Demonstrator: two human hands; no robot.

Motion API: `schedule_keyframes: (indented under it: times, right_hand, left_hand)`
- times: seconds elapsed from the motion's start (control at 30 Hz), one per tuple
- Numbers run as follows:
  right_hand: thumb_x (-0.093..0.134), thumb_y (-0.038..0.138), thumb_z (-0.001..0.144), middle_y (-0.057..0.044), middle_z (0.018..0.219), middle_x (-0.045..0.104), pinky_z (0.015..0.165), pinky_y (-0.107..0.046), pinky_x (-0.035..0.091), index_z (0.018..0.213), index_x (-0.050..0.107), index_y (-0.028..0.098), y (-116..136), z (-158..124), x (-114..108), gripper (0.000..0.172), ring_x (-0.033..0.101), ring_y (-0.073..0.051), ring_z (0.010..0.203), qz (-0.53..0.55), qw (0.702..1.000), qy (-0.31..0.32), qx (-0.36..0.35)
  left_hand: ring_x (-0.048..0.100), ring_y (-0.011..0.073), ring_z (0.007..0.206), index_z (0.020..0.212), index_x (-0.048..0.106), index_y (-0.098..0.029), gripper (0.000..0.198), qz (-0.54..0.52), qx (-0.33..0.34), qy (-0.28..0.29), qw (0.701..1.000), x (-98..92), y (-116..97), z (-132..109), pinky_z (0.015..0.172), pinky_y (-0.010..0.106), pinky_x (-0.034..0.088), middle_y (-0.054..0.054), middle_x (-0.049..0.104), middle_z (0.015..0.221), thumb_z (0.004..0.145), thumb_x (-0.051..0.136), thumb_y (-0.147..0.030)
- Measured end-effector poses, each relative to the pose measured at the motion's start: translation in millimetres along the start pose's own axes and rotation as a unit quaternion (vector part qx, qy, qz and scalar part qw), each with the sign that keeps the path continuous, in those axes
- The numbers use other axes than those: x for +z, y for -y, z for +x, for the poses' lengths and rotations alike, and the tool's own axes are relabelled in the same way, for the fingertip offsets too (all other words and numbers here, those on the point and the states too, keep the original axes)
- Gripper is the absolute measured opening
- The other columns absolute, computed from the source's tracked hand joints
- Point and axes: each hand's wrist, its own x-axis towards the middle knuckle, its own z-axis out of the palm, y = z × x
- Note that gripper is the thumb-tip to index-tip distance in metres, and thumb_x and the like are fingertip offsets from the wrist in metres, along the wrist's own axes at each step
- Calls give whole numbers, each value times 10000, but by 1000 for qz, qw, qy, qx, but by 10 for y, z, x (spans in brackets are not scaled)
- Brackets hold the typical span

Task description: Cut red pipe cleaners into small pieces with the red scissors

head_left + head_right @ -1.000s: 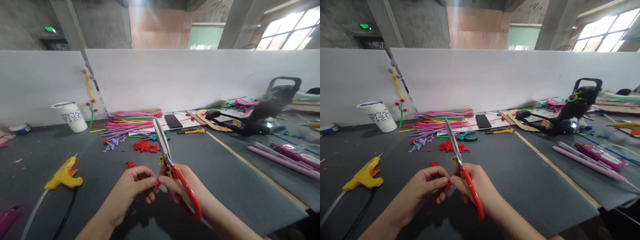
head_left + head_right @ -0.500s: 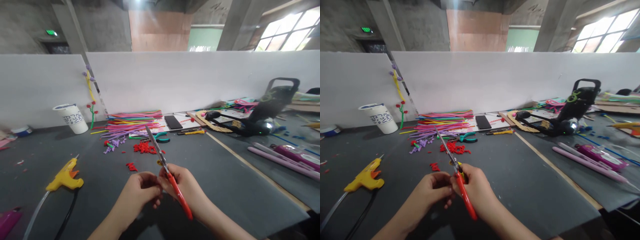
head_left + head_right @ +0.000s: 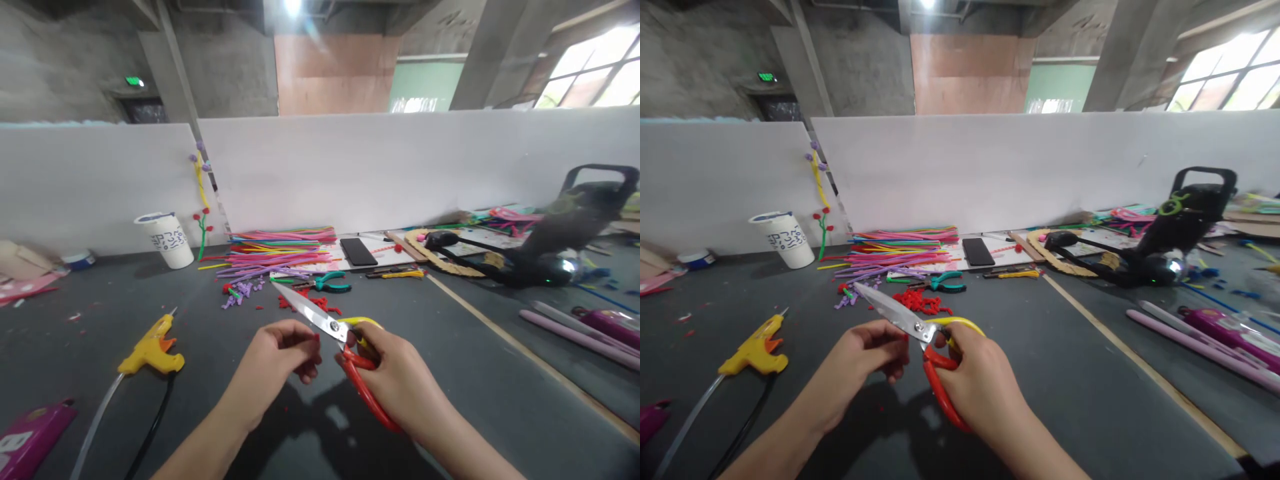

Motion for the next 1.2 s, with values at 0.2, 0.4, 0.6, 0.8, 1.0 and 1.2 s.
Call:
schedule_keyframes:
  times: [0.2,0.4,0.6,0.8,1.0,1.2]
  right_hand:
    - [531,522,670,12,571,530,462,-222,291,659,493,206,-21,-61,-142,319,429,-132,485,-129,991,25,10]
    - [586,471,647,18,614,564,482,-212,321,694,496,214,-23,-147,-108,277,493,-140,533,-132,989,62,5]
    - [551,531,668,2,598,572,449,-218,307,675,508,205,-66,-226,8,329,500,-135,473,-185,977,22,-101]
    - [494,551,708,-11,568,578,434,-227,298,653,505,198,-82,-261,77,357,521,-144,457,-247,958,-25,-141]
    - [507,569,690,-14,546,570,432,-233,294,626,496,197,-85,-254,99,377,523,-153,455,-266,951,-39,-152]
    - [506,576,689,-12,544,567,429,-230,291,616,493,197,-85,-264,114,386,518,-149,454,-261,953,-35,-153]
  left_hand:
    - [543,85,500,680,586,-141,58,-146,19,-40,988,-141,53,-35,497,183,427,10,621,600,680,622,-186]
    - [546,78,514,675,595,-139,26,-202,17,-41,978,-142,28,-95,514,177,440,9,625,623,685,617,-147]
    - [568,89,600,701,636,-153,59,-244,42,-58,967,-126,49,-111,592,184,454,3,633,677,668,617,-108]
    - [508,64,554,696,645,-157,50,-249,40,-68,965,-96,72,-153,555,157,419,-12,600,640,671,620,-121]
    - [495,67,535,671,631,-140,24,-244,51,-79,965,-88,32,-166,523,158,409,-4,586,624,681,609,-143]
    - [489,65,521,672,621,-152,44,-251,50,-78,964,-99,33,-171,516,159,409,-12,586,617,676,594,-117]
